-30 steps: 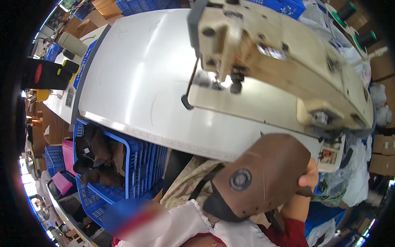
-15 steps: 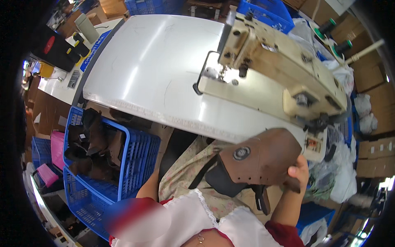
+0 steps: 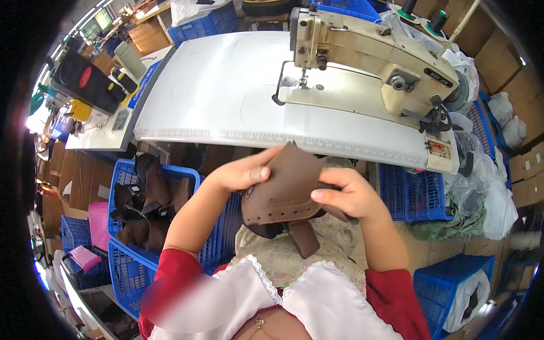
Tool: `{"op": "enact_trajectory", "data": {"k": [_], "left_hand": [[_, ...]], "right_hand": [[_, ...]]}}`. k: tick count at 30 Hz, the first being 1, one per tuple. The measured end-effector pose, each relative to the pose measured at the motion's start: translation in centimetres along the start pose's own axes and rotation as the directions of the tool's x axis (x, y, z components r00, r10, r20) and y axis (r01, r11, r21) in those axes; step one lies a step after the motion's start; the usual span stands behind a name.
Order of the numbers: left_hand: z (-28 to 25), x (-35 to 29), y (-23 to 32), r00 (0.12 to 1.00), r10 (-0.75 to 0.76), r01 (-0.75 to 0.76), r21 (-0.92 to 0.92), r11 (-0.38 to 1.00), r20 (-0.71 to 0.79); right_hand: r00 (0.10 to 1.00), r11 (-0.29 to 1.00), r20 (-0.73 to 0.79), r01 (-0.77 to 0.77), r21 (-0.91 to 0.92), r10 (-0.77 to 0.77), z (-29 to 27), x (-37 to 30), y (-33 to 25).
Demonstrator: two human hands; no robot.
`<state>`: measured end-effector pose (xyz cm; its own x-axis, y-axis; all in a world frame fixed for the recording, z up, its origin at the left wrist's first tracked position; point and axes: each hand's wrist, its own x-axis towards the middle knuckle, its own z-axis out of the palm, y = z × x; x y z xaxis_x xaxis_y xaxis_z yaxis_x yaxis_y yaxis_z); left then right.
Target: Use a heavy-duty industrial sewing machine to stitch leather components for a shoe upper.
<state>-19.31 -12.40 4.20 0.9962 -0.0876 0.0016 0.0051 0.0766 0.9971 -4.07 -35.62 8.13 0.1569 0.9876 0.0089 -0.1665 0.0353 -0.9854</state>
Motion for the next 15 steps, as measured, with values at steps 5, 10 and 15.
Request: {"op": "enact_trajectory", "data": {"k": [5, 10, 15], "left_hand": [[1.4, 0.2, -1.1, 0.992, -0.122, 0.125, -0.228, 0.966, 0.029], [1.8, 1.2, -0.3, 0.976, -0.171, 0.127, -0.284, 0.95, -0.134], [0.5, 2.4, 3.7, 0.928, -0.213, 0.157, -0.196, 0.968, -0.305]], "right_hand": [[0.999, 0.96, -0.009, 0.04, -0.277, -0.044, 0.0, -0.2, -0.3], [0.904, 0.949, -0.425, -0.101, -0.3, -0.038, -1.8, -2.0, -1.6], [0.646, 0.968, -0.73, 0.063, -0.242, -0.224, -5.6, -3.8, -2.5]]}}
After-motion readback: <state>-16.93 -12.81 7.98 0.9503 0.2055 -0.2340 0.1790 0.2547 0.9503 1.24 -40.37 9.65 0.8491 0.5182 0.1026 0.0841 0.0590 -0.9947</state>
